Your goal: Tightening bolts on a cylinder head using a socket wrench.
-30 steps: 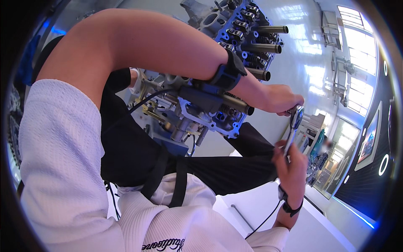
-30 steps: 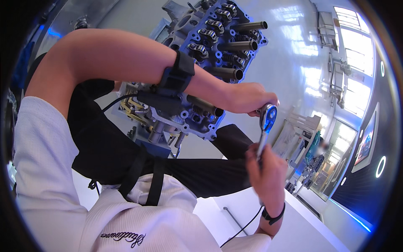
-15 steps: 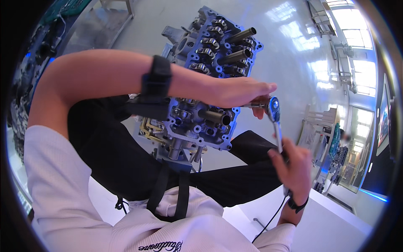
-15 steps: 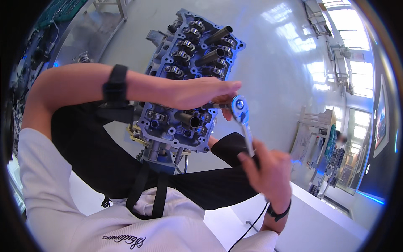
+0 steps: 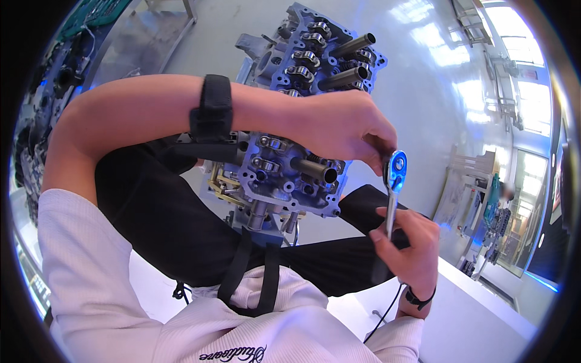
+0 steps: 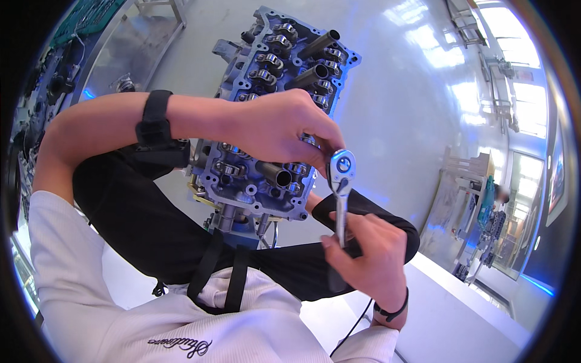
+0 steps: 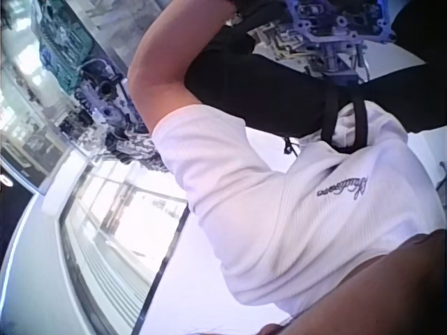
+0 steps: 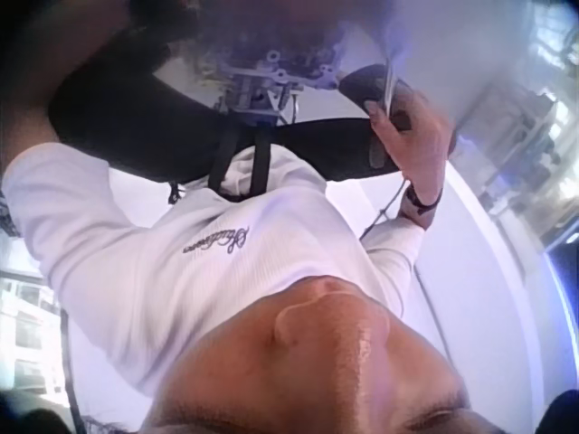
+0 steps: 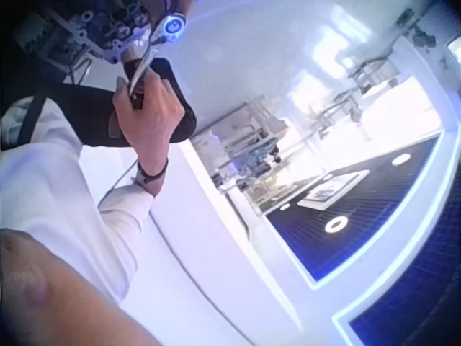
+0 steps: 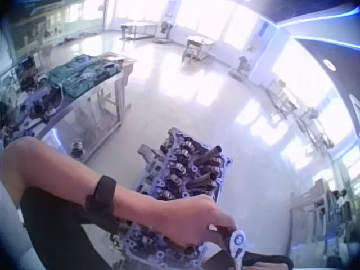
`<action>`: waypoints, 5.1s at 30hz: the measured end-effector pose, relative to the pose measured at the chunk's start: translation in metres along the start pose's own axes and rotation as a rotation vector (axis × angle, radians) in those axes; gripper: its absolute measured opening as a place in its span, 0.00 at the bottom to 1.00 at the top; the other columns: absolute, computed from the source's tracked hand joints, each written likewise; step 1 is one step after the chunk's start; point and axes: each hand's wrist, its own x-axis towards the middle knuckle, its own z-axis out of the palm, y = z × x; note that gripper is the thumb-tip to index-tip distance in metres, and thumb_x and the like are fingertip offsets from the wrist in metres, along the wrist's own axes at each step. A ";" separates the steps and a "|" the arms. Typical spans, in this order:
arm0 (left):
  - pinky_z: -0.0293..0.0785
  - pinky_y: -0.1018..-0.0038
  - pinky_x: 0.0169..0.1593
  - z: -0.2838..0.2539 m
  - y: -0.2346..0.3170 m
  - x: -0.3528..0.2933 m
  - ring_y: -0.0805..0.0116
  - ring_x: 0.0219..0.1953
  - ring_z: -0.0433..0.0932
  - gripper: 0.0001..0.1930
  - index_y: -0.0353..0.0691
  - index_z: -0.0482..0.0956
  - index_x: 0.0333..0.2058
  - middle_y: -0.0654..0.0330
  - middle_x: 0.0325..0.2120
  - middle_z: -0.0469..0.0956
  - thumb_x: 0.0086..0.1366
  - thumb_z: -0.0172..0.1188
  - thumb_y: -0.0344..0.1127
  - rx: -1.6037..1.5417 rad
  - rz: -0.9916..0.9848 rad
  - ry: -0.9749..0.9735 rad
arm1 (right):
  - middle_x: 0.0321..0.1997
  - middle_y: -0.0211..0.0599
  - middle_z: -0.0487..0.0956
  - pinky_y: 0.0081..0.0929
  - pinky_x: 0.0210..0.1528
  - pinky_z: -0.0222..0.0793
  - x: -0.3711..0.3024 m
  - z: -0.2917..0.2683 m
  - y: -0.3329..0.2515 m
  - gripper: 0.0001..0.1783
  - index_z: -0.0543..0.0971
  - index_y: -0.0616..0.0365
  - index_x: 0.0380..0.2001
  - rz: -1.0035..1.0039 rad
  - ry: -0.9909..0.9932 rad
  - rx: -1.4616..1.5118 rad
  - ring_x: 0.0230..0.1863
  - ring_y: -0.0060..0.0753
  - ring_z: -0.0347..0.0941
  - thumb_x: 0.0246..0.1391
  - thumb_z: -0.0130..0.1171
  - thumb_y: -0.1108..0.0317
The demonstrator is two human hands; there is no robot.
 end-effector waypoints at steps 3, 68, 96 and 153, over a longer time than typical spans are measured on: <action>0.75 0.74 0.34 0.007 -0.001 0.001 0.66 0.29 0.82 0.10 0.35 0.81 0.36 0.57 0.27 0.83 0.54 0.66 0.27 -0.050 0.023 0.036 | 0.26 0.38 0.78 0.34 0.30 0.68 0.011 -0.015 0.005 0.13 0.80 0.60 0.30 -0.052 0.105 -0.193 0.28 0.40 0.74 0.35 0.67 0.74; 0.73 0.73 0.36 -0.138 -0.095 -0.052 0.70 0.32 0.77 0.08 0.36 0.80 0.34 0.57 0.29 0.81 0.57 0.53 0.27 0.236 -0.289 0.433 | 0.47 0.49 0.78 0.24 0.26 0.71 0.015 -0.001 -0.058 0.52 0.62 0.68 0.60 -0.255 -0.315 0.011 0.20 0.30 0.75 0.40 0.66 0.41; 0.73 0.71 0.37 -0.158 -0.123 -0.098 0.68 0.31 0.79 0.09 0.38 0.80 0.31 0.57 0.27 0.81 0.53 0.52 0.29 0.468 -0.403 0.361 | 0.47 0.48 0.80 0.29 0.24 0.67 0.090 0.006 -0.064 0.51 0.51 0.52 0.68 -0.200 0.107 -0.362 0.19 0.32 0.74 0.51 0.49 0.31; 0.72 0.59 0.42 -0.153 -0.070 -0.119 0.51 0.38 0.78 0.11 0.42 0.79 0.35 0.51 0.32 0.80 0.55 0.51 0.34 0.922 -0.487 0.020 | 0.20 0.30 0.79 0.24 0.21 0.63 0.069 0.005 -0.036 0.25 0.80 0.49 0.39 0.057 0.167 -0.570 0.14 0.30 0.69 0.44 0.67 0.44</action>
